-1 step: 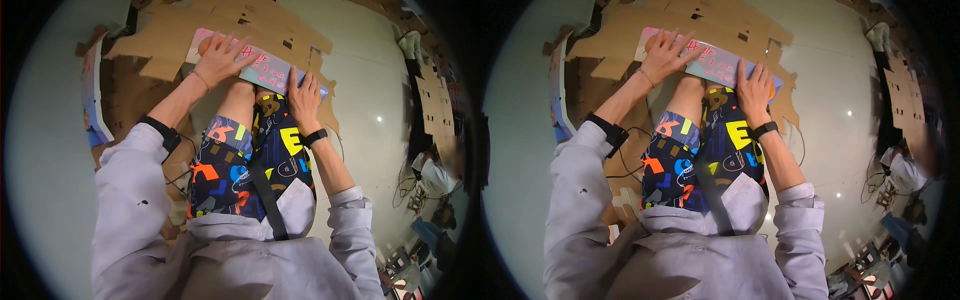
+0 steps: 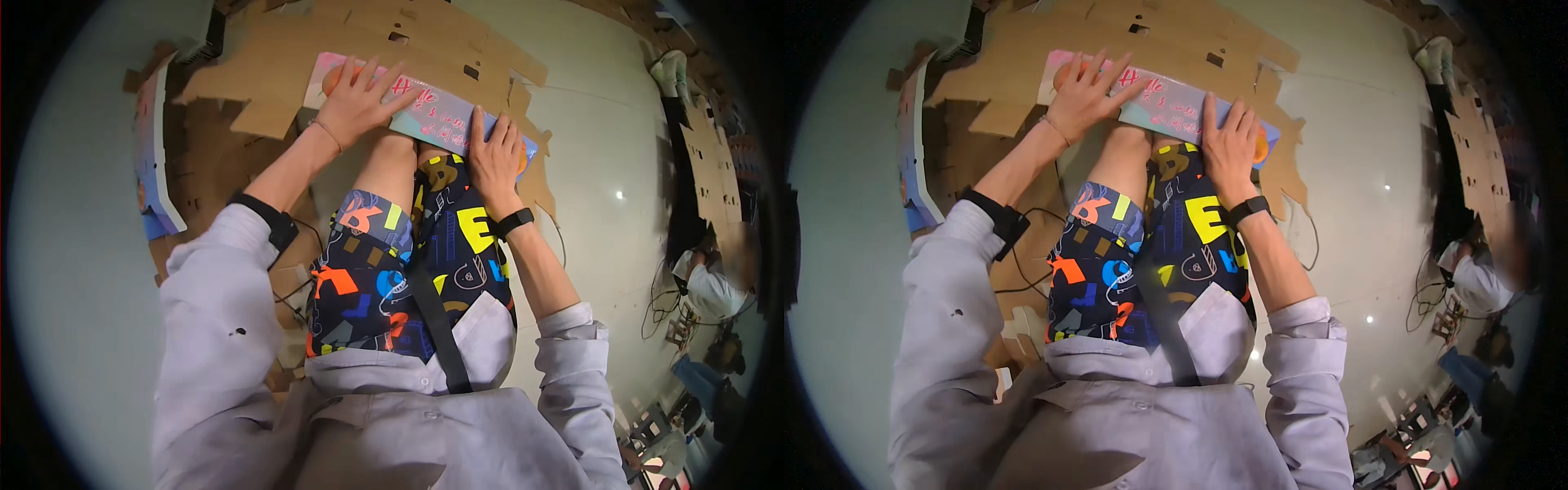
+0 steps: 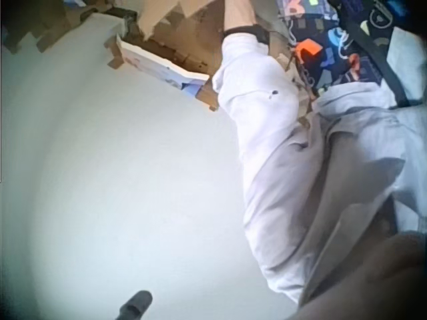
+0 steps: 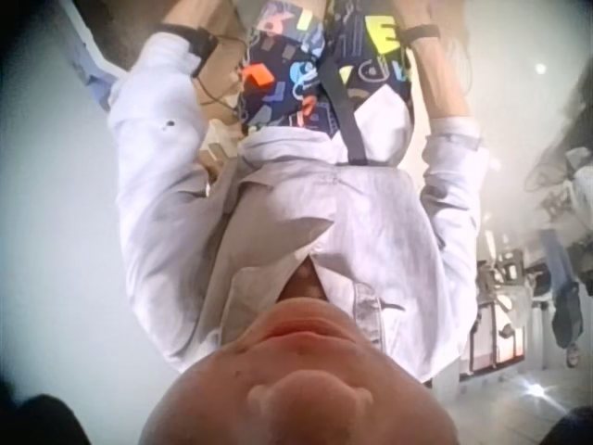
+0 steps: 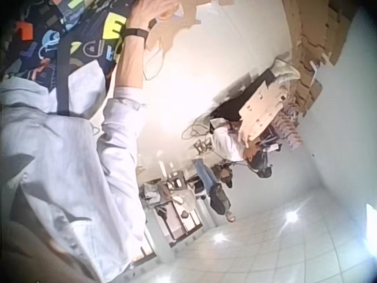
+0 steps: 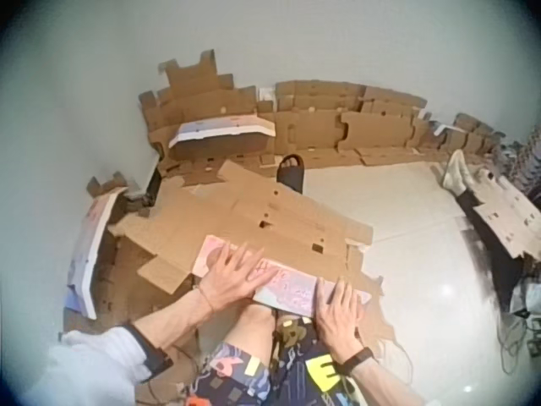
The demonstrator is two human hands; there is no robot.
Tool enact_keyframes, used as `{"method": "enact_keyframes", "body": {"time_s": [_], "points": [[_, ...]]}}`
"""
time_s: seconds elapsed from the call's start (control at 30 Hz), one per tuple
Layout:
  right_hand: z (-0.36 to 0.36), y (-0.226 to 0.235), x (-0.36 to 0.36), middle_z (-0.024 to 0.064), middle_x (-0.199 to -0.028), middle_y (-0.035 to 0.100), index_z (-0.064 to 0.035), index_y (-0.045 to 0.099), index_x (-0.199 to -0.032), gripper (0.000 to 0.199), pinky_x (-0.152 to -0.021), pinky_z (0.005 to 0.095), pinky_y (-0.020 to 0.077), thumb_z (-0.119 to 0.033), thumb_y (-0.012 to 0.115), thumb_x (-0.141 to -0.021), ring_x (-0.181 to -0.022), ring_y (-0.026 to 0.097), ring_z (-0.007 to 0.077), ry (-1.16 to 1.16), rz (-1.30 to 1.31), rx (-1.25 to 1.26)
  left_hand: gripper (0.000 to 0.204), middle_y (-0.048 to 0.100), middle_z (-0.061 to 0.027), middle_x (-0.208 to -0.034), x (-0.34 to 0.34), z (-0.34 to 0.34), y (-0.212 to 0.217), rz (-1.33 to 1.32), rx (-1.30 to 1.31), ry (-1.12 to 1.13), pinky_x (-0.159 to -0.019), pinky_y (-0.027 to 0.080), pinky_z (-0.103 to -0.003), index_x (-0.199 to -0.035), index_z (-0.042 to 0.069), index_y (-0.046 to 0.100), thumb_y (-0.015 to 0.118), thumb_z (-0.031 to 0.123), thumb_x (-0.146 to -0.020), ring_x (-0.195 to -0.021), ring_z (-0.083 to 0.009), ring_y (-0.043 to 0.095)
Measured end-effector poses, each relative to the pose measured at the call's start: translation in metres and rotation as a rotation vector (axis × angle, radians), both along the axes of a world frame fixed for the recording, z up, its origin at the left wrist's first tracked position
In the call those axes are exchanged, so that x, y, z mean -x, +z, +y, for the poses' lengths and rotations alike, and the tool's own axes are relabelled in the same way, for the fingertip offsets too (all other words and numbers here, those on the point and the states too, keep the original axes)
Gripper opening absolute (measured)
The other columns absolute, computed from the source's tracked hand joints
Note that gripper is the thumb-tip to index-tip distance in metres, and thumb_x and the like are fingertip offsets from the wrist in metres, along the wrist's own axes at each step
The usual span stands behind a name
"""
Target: Assemble cardboard fruit boxes by folding and slotting panels.
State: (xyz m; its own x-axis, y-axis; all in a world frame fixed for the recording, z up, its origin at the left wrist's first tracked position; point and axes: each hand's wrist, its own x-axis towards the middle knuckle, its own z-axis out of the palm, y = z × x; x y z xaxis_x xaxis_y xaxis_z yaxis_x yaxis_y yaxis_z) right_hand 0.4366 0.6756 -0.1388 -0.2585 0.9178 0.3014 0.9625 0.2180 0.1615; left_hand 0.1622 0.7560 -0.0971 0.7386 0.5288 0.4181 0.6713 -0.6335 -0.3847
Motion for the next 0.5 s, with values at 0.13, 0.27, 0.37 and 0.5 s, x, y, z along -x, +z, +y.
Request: {"method": "enact_keyframes", "body": {"time_s": [0.13,0.27,0.37,0.5], "points": [[0.02,0.01,0.002,0.0287,-0.14,0.046,-0.0197,0.042,-0.147,0.061,-0.105,0.0531,0.04,-0.013,0.055,-0.088,-0.121,0.048,0.0508,0.037,0.017,-0.02,0.069,0.051,-0.0102,-0.143,0.001,-0.009,-0.015,0.007,-0.003,0.108,-0.102,0.039,-0.058,-0.147,0.036,0.044,0.064,0.026,-0.081,-0.122,-0.0362,0.053],[0.043,0.016,-0.021,0.029,-0.143,0.044,-0.0233,0.042,-0.148,0.063,-0.104,0.0529,0.0418,-0.008,0.056,-0.088,-0.122,0.047,0.0537,0.138,0.128,0.079,0.075,0.052,-0.011,-0.142,-0.009,-0.015,-0.018,-0.057,0.257,0.168,-0.099,0.043,-0.054,-0.149,0.033,0.04,0.066,0.022,-0.08,-0.118,-0.0366,0.055],[0.053,0.017,-0.029,0.0306,-0.142,0.046,-0.0234,0.041,-0.148,0.066,-0.103,0.0531,0.0425,-0.004,0.057,-0.087,-0.119,0.049,0.0564,0.189,0.14,0.191,0.083,0.051,-0.0116,-0.142,-0.015,-0.011,-0.014,-0.012,0.453,0.221,-0.098,0.045,-0.051,-0.151,0.032,0.037,0.069,0.018,-0.076,-0.115,-0.0368,0.057],[0.067,0.029,-0.023,0.0335,-0.14,0.047,-0.0231,0.041,-0.148,0.068,-0.103,0.0534,0.0434,-0.006,0.057,-0.084,-0.115,0.053,0.0573,0.169,0.07,0.459,0.09,0.049,-0.0122,-0.144,-0.012,0.006,0.005,0.083,0.788,0.266,-0.1,0.046,-0.047,-0.151,0.031,0.036,0.072,0.014,-0.071,-0.12,-0.0374,0.055]]}}
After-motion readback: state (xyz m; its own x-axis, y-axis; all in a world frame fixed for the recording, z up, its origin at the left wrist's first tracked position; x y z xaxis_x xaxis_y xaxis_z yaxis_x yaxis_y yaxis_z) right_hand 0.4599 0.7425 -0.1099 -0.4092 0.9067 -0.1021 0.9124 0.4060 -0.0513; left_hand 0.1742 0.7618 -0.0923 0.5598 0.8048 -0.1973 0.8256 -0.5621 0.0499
